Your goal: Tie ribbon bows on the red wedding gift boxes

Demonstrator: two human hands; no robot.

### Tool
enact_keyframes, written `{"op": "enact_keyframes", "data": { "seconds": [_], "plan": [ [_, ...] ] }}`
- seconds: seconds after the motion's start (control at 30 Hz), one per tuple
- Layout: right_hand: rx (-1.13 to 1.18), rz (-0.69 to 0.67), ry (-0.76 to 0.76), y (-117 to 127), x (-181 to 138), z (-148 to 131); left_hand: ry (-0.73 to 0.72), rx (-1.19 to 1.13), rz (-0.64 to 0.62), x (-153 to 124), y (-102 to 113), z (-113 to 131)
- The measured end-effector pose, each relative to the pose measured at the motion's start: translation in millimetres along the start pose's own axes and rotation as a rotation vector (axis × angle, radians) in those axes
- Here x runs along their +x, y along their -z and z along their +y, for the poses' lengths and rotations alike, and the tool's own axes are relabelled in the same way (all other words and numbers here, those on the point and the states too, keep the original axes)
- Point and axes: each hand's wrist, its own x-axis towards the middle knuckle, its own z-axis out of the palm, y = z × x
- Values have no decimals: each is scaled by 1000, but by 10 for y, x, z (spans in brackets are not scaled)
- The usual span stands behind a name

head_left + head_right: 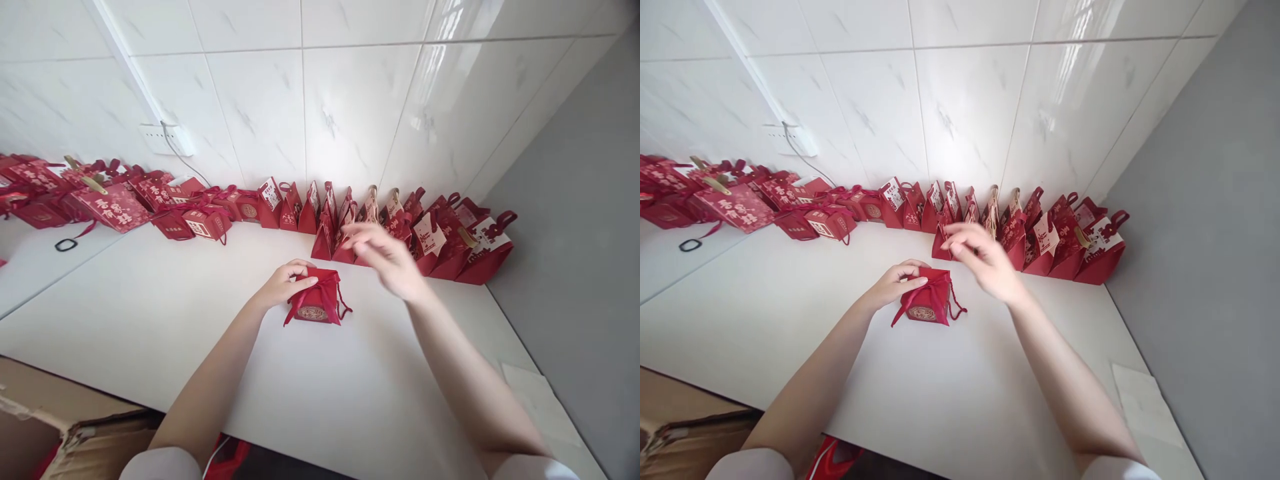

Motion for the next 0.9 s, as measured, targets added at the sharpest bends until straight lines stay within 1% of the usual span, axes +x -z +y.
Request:
{"op": "enact_keyframes", "data": {
  "seconds": [0.1,0.17,0.2,0.23,0.3,0.37,0.43,0.53,0.6,0.7,0.9],
  "plan": [
    [12,-13,-17,-220,-58,123,14,-34,1,-26,6,21],
    [-85,0,-17,-353,-156,121,50,-59,12,-49,27,28],
    [-163,-11,11,-420,-218,94,66,-68,25,-60,36,28],
    [-253,-40,58,-493,-283,54,76,-79,42,-70,41,25],
    [-476,-131,195,-666,-405,-31,74,-102,85,-85,35,6],
    [-646,-207,343,-869,-496,-86,63,-115,131,-89,9,-31],
    [-731,-236,436,-1066,-550,-87,55,-105,177,-86,-30,-77],
    [-732,-211,473,-1265,-593,-15,53,-86,231,-73,-82,-146],
    [-690,-201,463,-1314,-614,42,50,-94,234,-63,-100,-177],
    [-627,-194,423,-1298,-634,86,41,-90,225,-55,-89,-183],
    [-525,-185,342,-1228,-606,57,18,-48,80,-76,-21,-119]
  ]
}}
